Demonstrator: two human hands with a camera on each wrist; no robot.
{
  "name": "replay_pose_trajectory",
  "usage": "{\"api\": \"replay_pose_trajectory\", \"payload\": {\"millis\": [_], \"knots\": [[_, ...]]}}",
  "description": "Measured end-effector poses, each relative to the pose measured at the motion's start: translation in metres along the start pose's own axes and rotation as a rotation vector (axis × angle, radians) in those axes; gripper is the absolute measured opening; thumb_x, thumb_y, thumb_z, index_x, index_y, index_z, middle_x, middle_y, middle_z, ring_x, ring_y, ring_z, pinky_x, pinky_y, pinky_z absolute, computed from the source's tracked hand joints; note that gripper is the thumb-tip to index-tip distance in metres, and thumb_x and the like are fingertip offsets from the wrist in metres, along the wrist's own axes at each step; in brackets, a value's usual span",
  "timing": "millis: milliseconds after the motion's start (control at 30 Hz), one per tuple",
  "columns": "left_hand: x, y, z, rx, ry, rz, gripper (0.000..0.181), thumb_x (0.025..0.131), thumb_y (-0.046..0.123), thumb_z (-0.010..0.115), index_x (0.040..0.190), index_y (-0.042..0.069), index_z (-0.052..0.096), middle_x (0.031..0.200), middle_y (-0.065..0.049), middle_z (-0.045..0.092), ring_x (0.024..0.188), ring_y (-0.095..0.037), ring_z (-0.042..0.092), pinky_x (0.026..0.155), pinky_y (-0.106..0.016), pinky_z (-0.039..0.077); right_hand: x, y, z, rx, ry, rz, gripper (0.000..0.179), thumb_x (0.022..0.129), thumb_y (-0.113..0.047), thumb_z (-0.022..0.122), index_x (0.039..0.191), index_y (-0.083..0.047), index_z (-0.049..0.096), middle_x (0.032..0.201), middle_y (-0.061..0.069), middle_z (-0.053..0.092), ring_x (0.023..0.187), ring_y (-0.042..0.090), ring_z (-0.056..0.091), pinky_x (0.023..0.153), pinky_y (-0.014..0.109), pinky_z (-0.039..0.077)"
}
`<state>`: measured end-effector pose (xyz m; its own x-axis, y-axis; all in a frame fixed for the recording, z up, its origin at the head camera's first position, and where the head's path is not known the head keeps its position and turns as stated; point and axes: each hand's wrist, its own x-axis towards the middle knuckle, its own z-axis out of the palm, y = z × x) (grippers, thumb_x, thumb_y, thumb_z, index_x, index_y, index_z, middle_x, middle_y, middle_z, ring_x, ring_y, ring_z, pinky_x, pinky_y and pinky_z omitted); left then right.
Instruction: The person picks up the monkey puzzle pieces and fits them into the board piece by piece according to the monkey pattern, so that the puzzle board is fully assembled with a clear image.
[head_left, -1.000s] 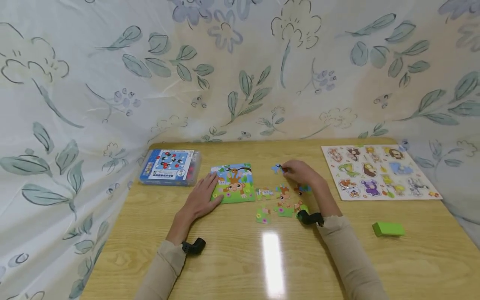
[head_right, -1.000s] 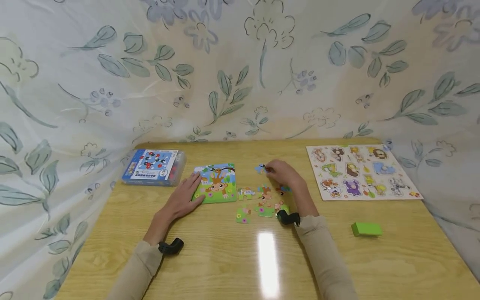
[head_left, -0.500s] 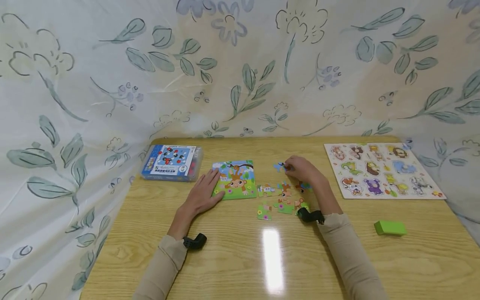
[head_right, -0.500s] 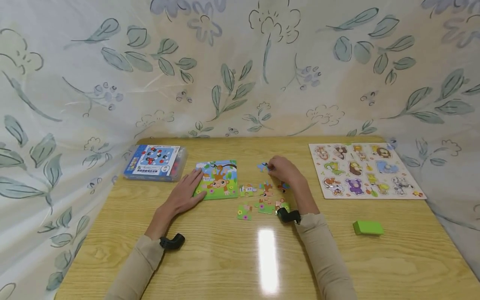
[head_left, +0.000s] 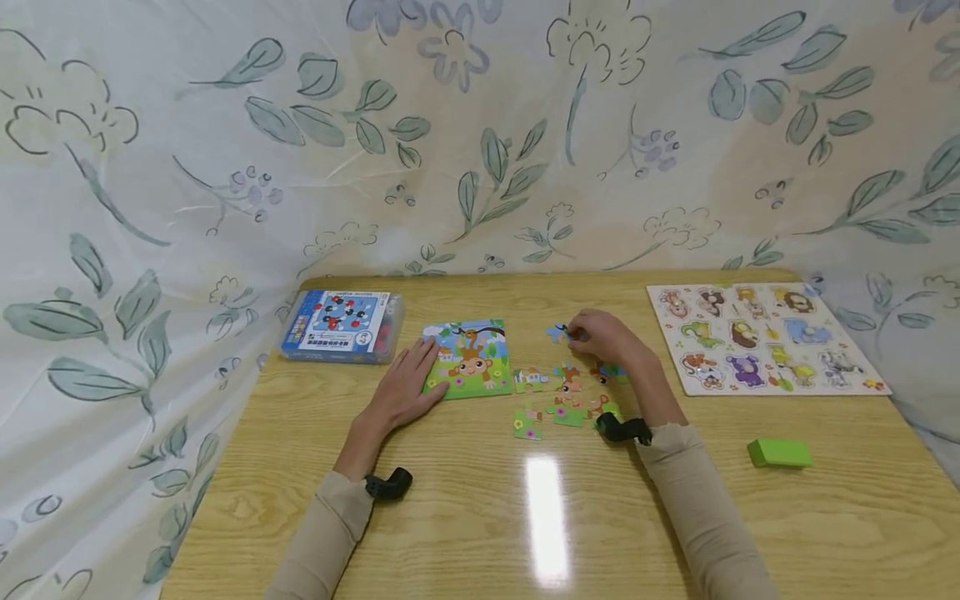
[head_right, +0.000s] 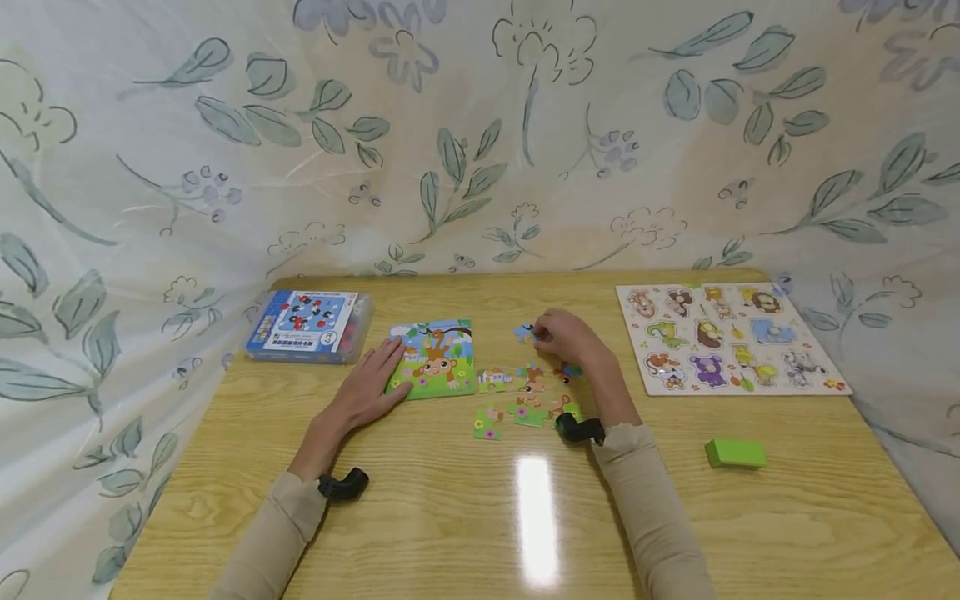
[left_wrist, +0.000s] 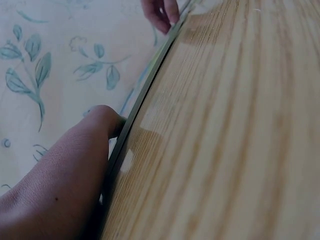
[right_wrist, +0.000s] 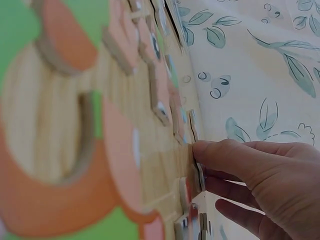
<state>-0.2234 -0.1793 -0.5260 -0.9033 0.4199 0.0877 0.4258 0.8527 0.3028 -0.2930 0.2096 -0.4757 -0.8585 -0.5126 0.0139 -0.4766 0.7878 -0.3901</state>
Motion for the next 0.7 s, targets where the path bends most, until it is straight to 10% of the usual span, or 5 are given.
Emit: {"api": "replay_pose_trajectory", "payload": {"millis": [700], "knots": [[0.0,-0.001,-0.001,0.002,-0.004,-0.003,0.075,0.097,0.055,0.042,0.156,0.014,0.02,0.164,-0.004,0.017,0.153,-0.023,0.012,0.123,-0.047,0.015,-0.006,-0.038,-0.024,0.072,0.082,-0.047,0.021,0.09,-0.02,0.064,0.108,-0.01,0.067,0.11,0.009,0.066,0.106,0.027,0.06,0.09,0.046,0.05]]}}
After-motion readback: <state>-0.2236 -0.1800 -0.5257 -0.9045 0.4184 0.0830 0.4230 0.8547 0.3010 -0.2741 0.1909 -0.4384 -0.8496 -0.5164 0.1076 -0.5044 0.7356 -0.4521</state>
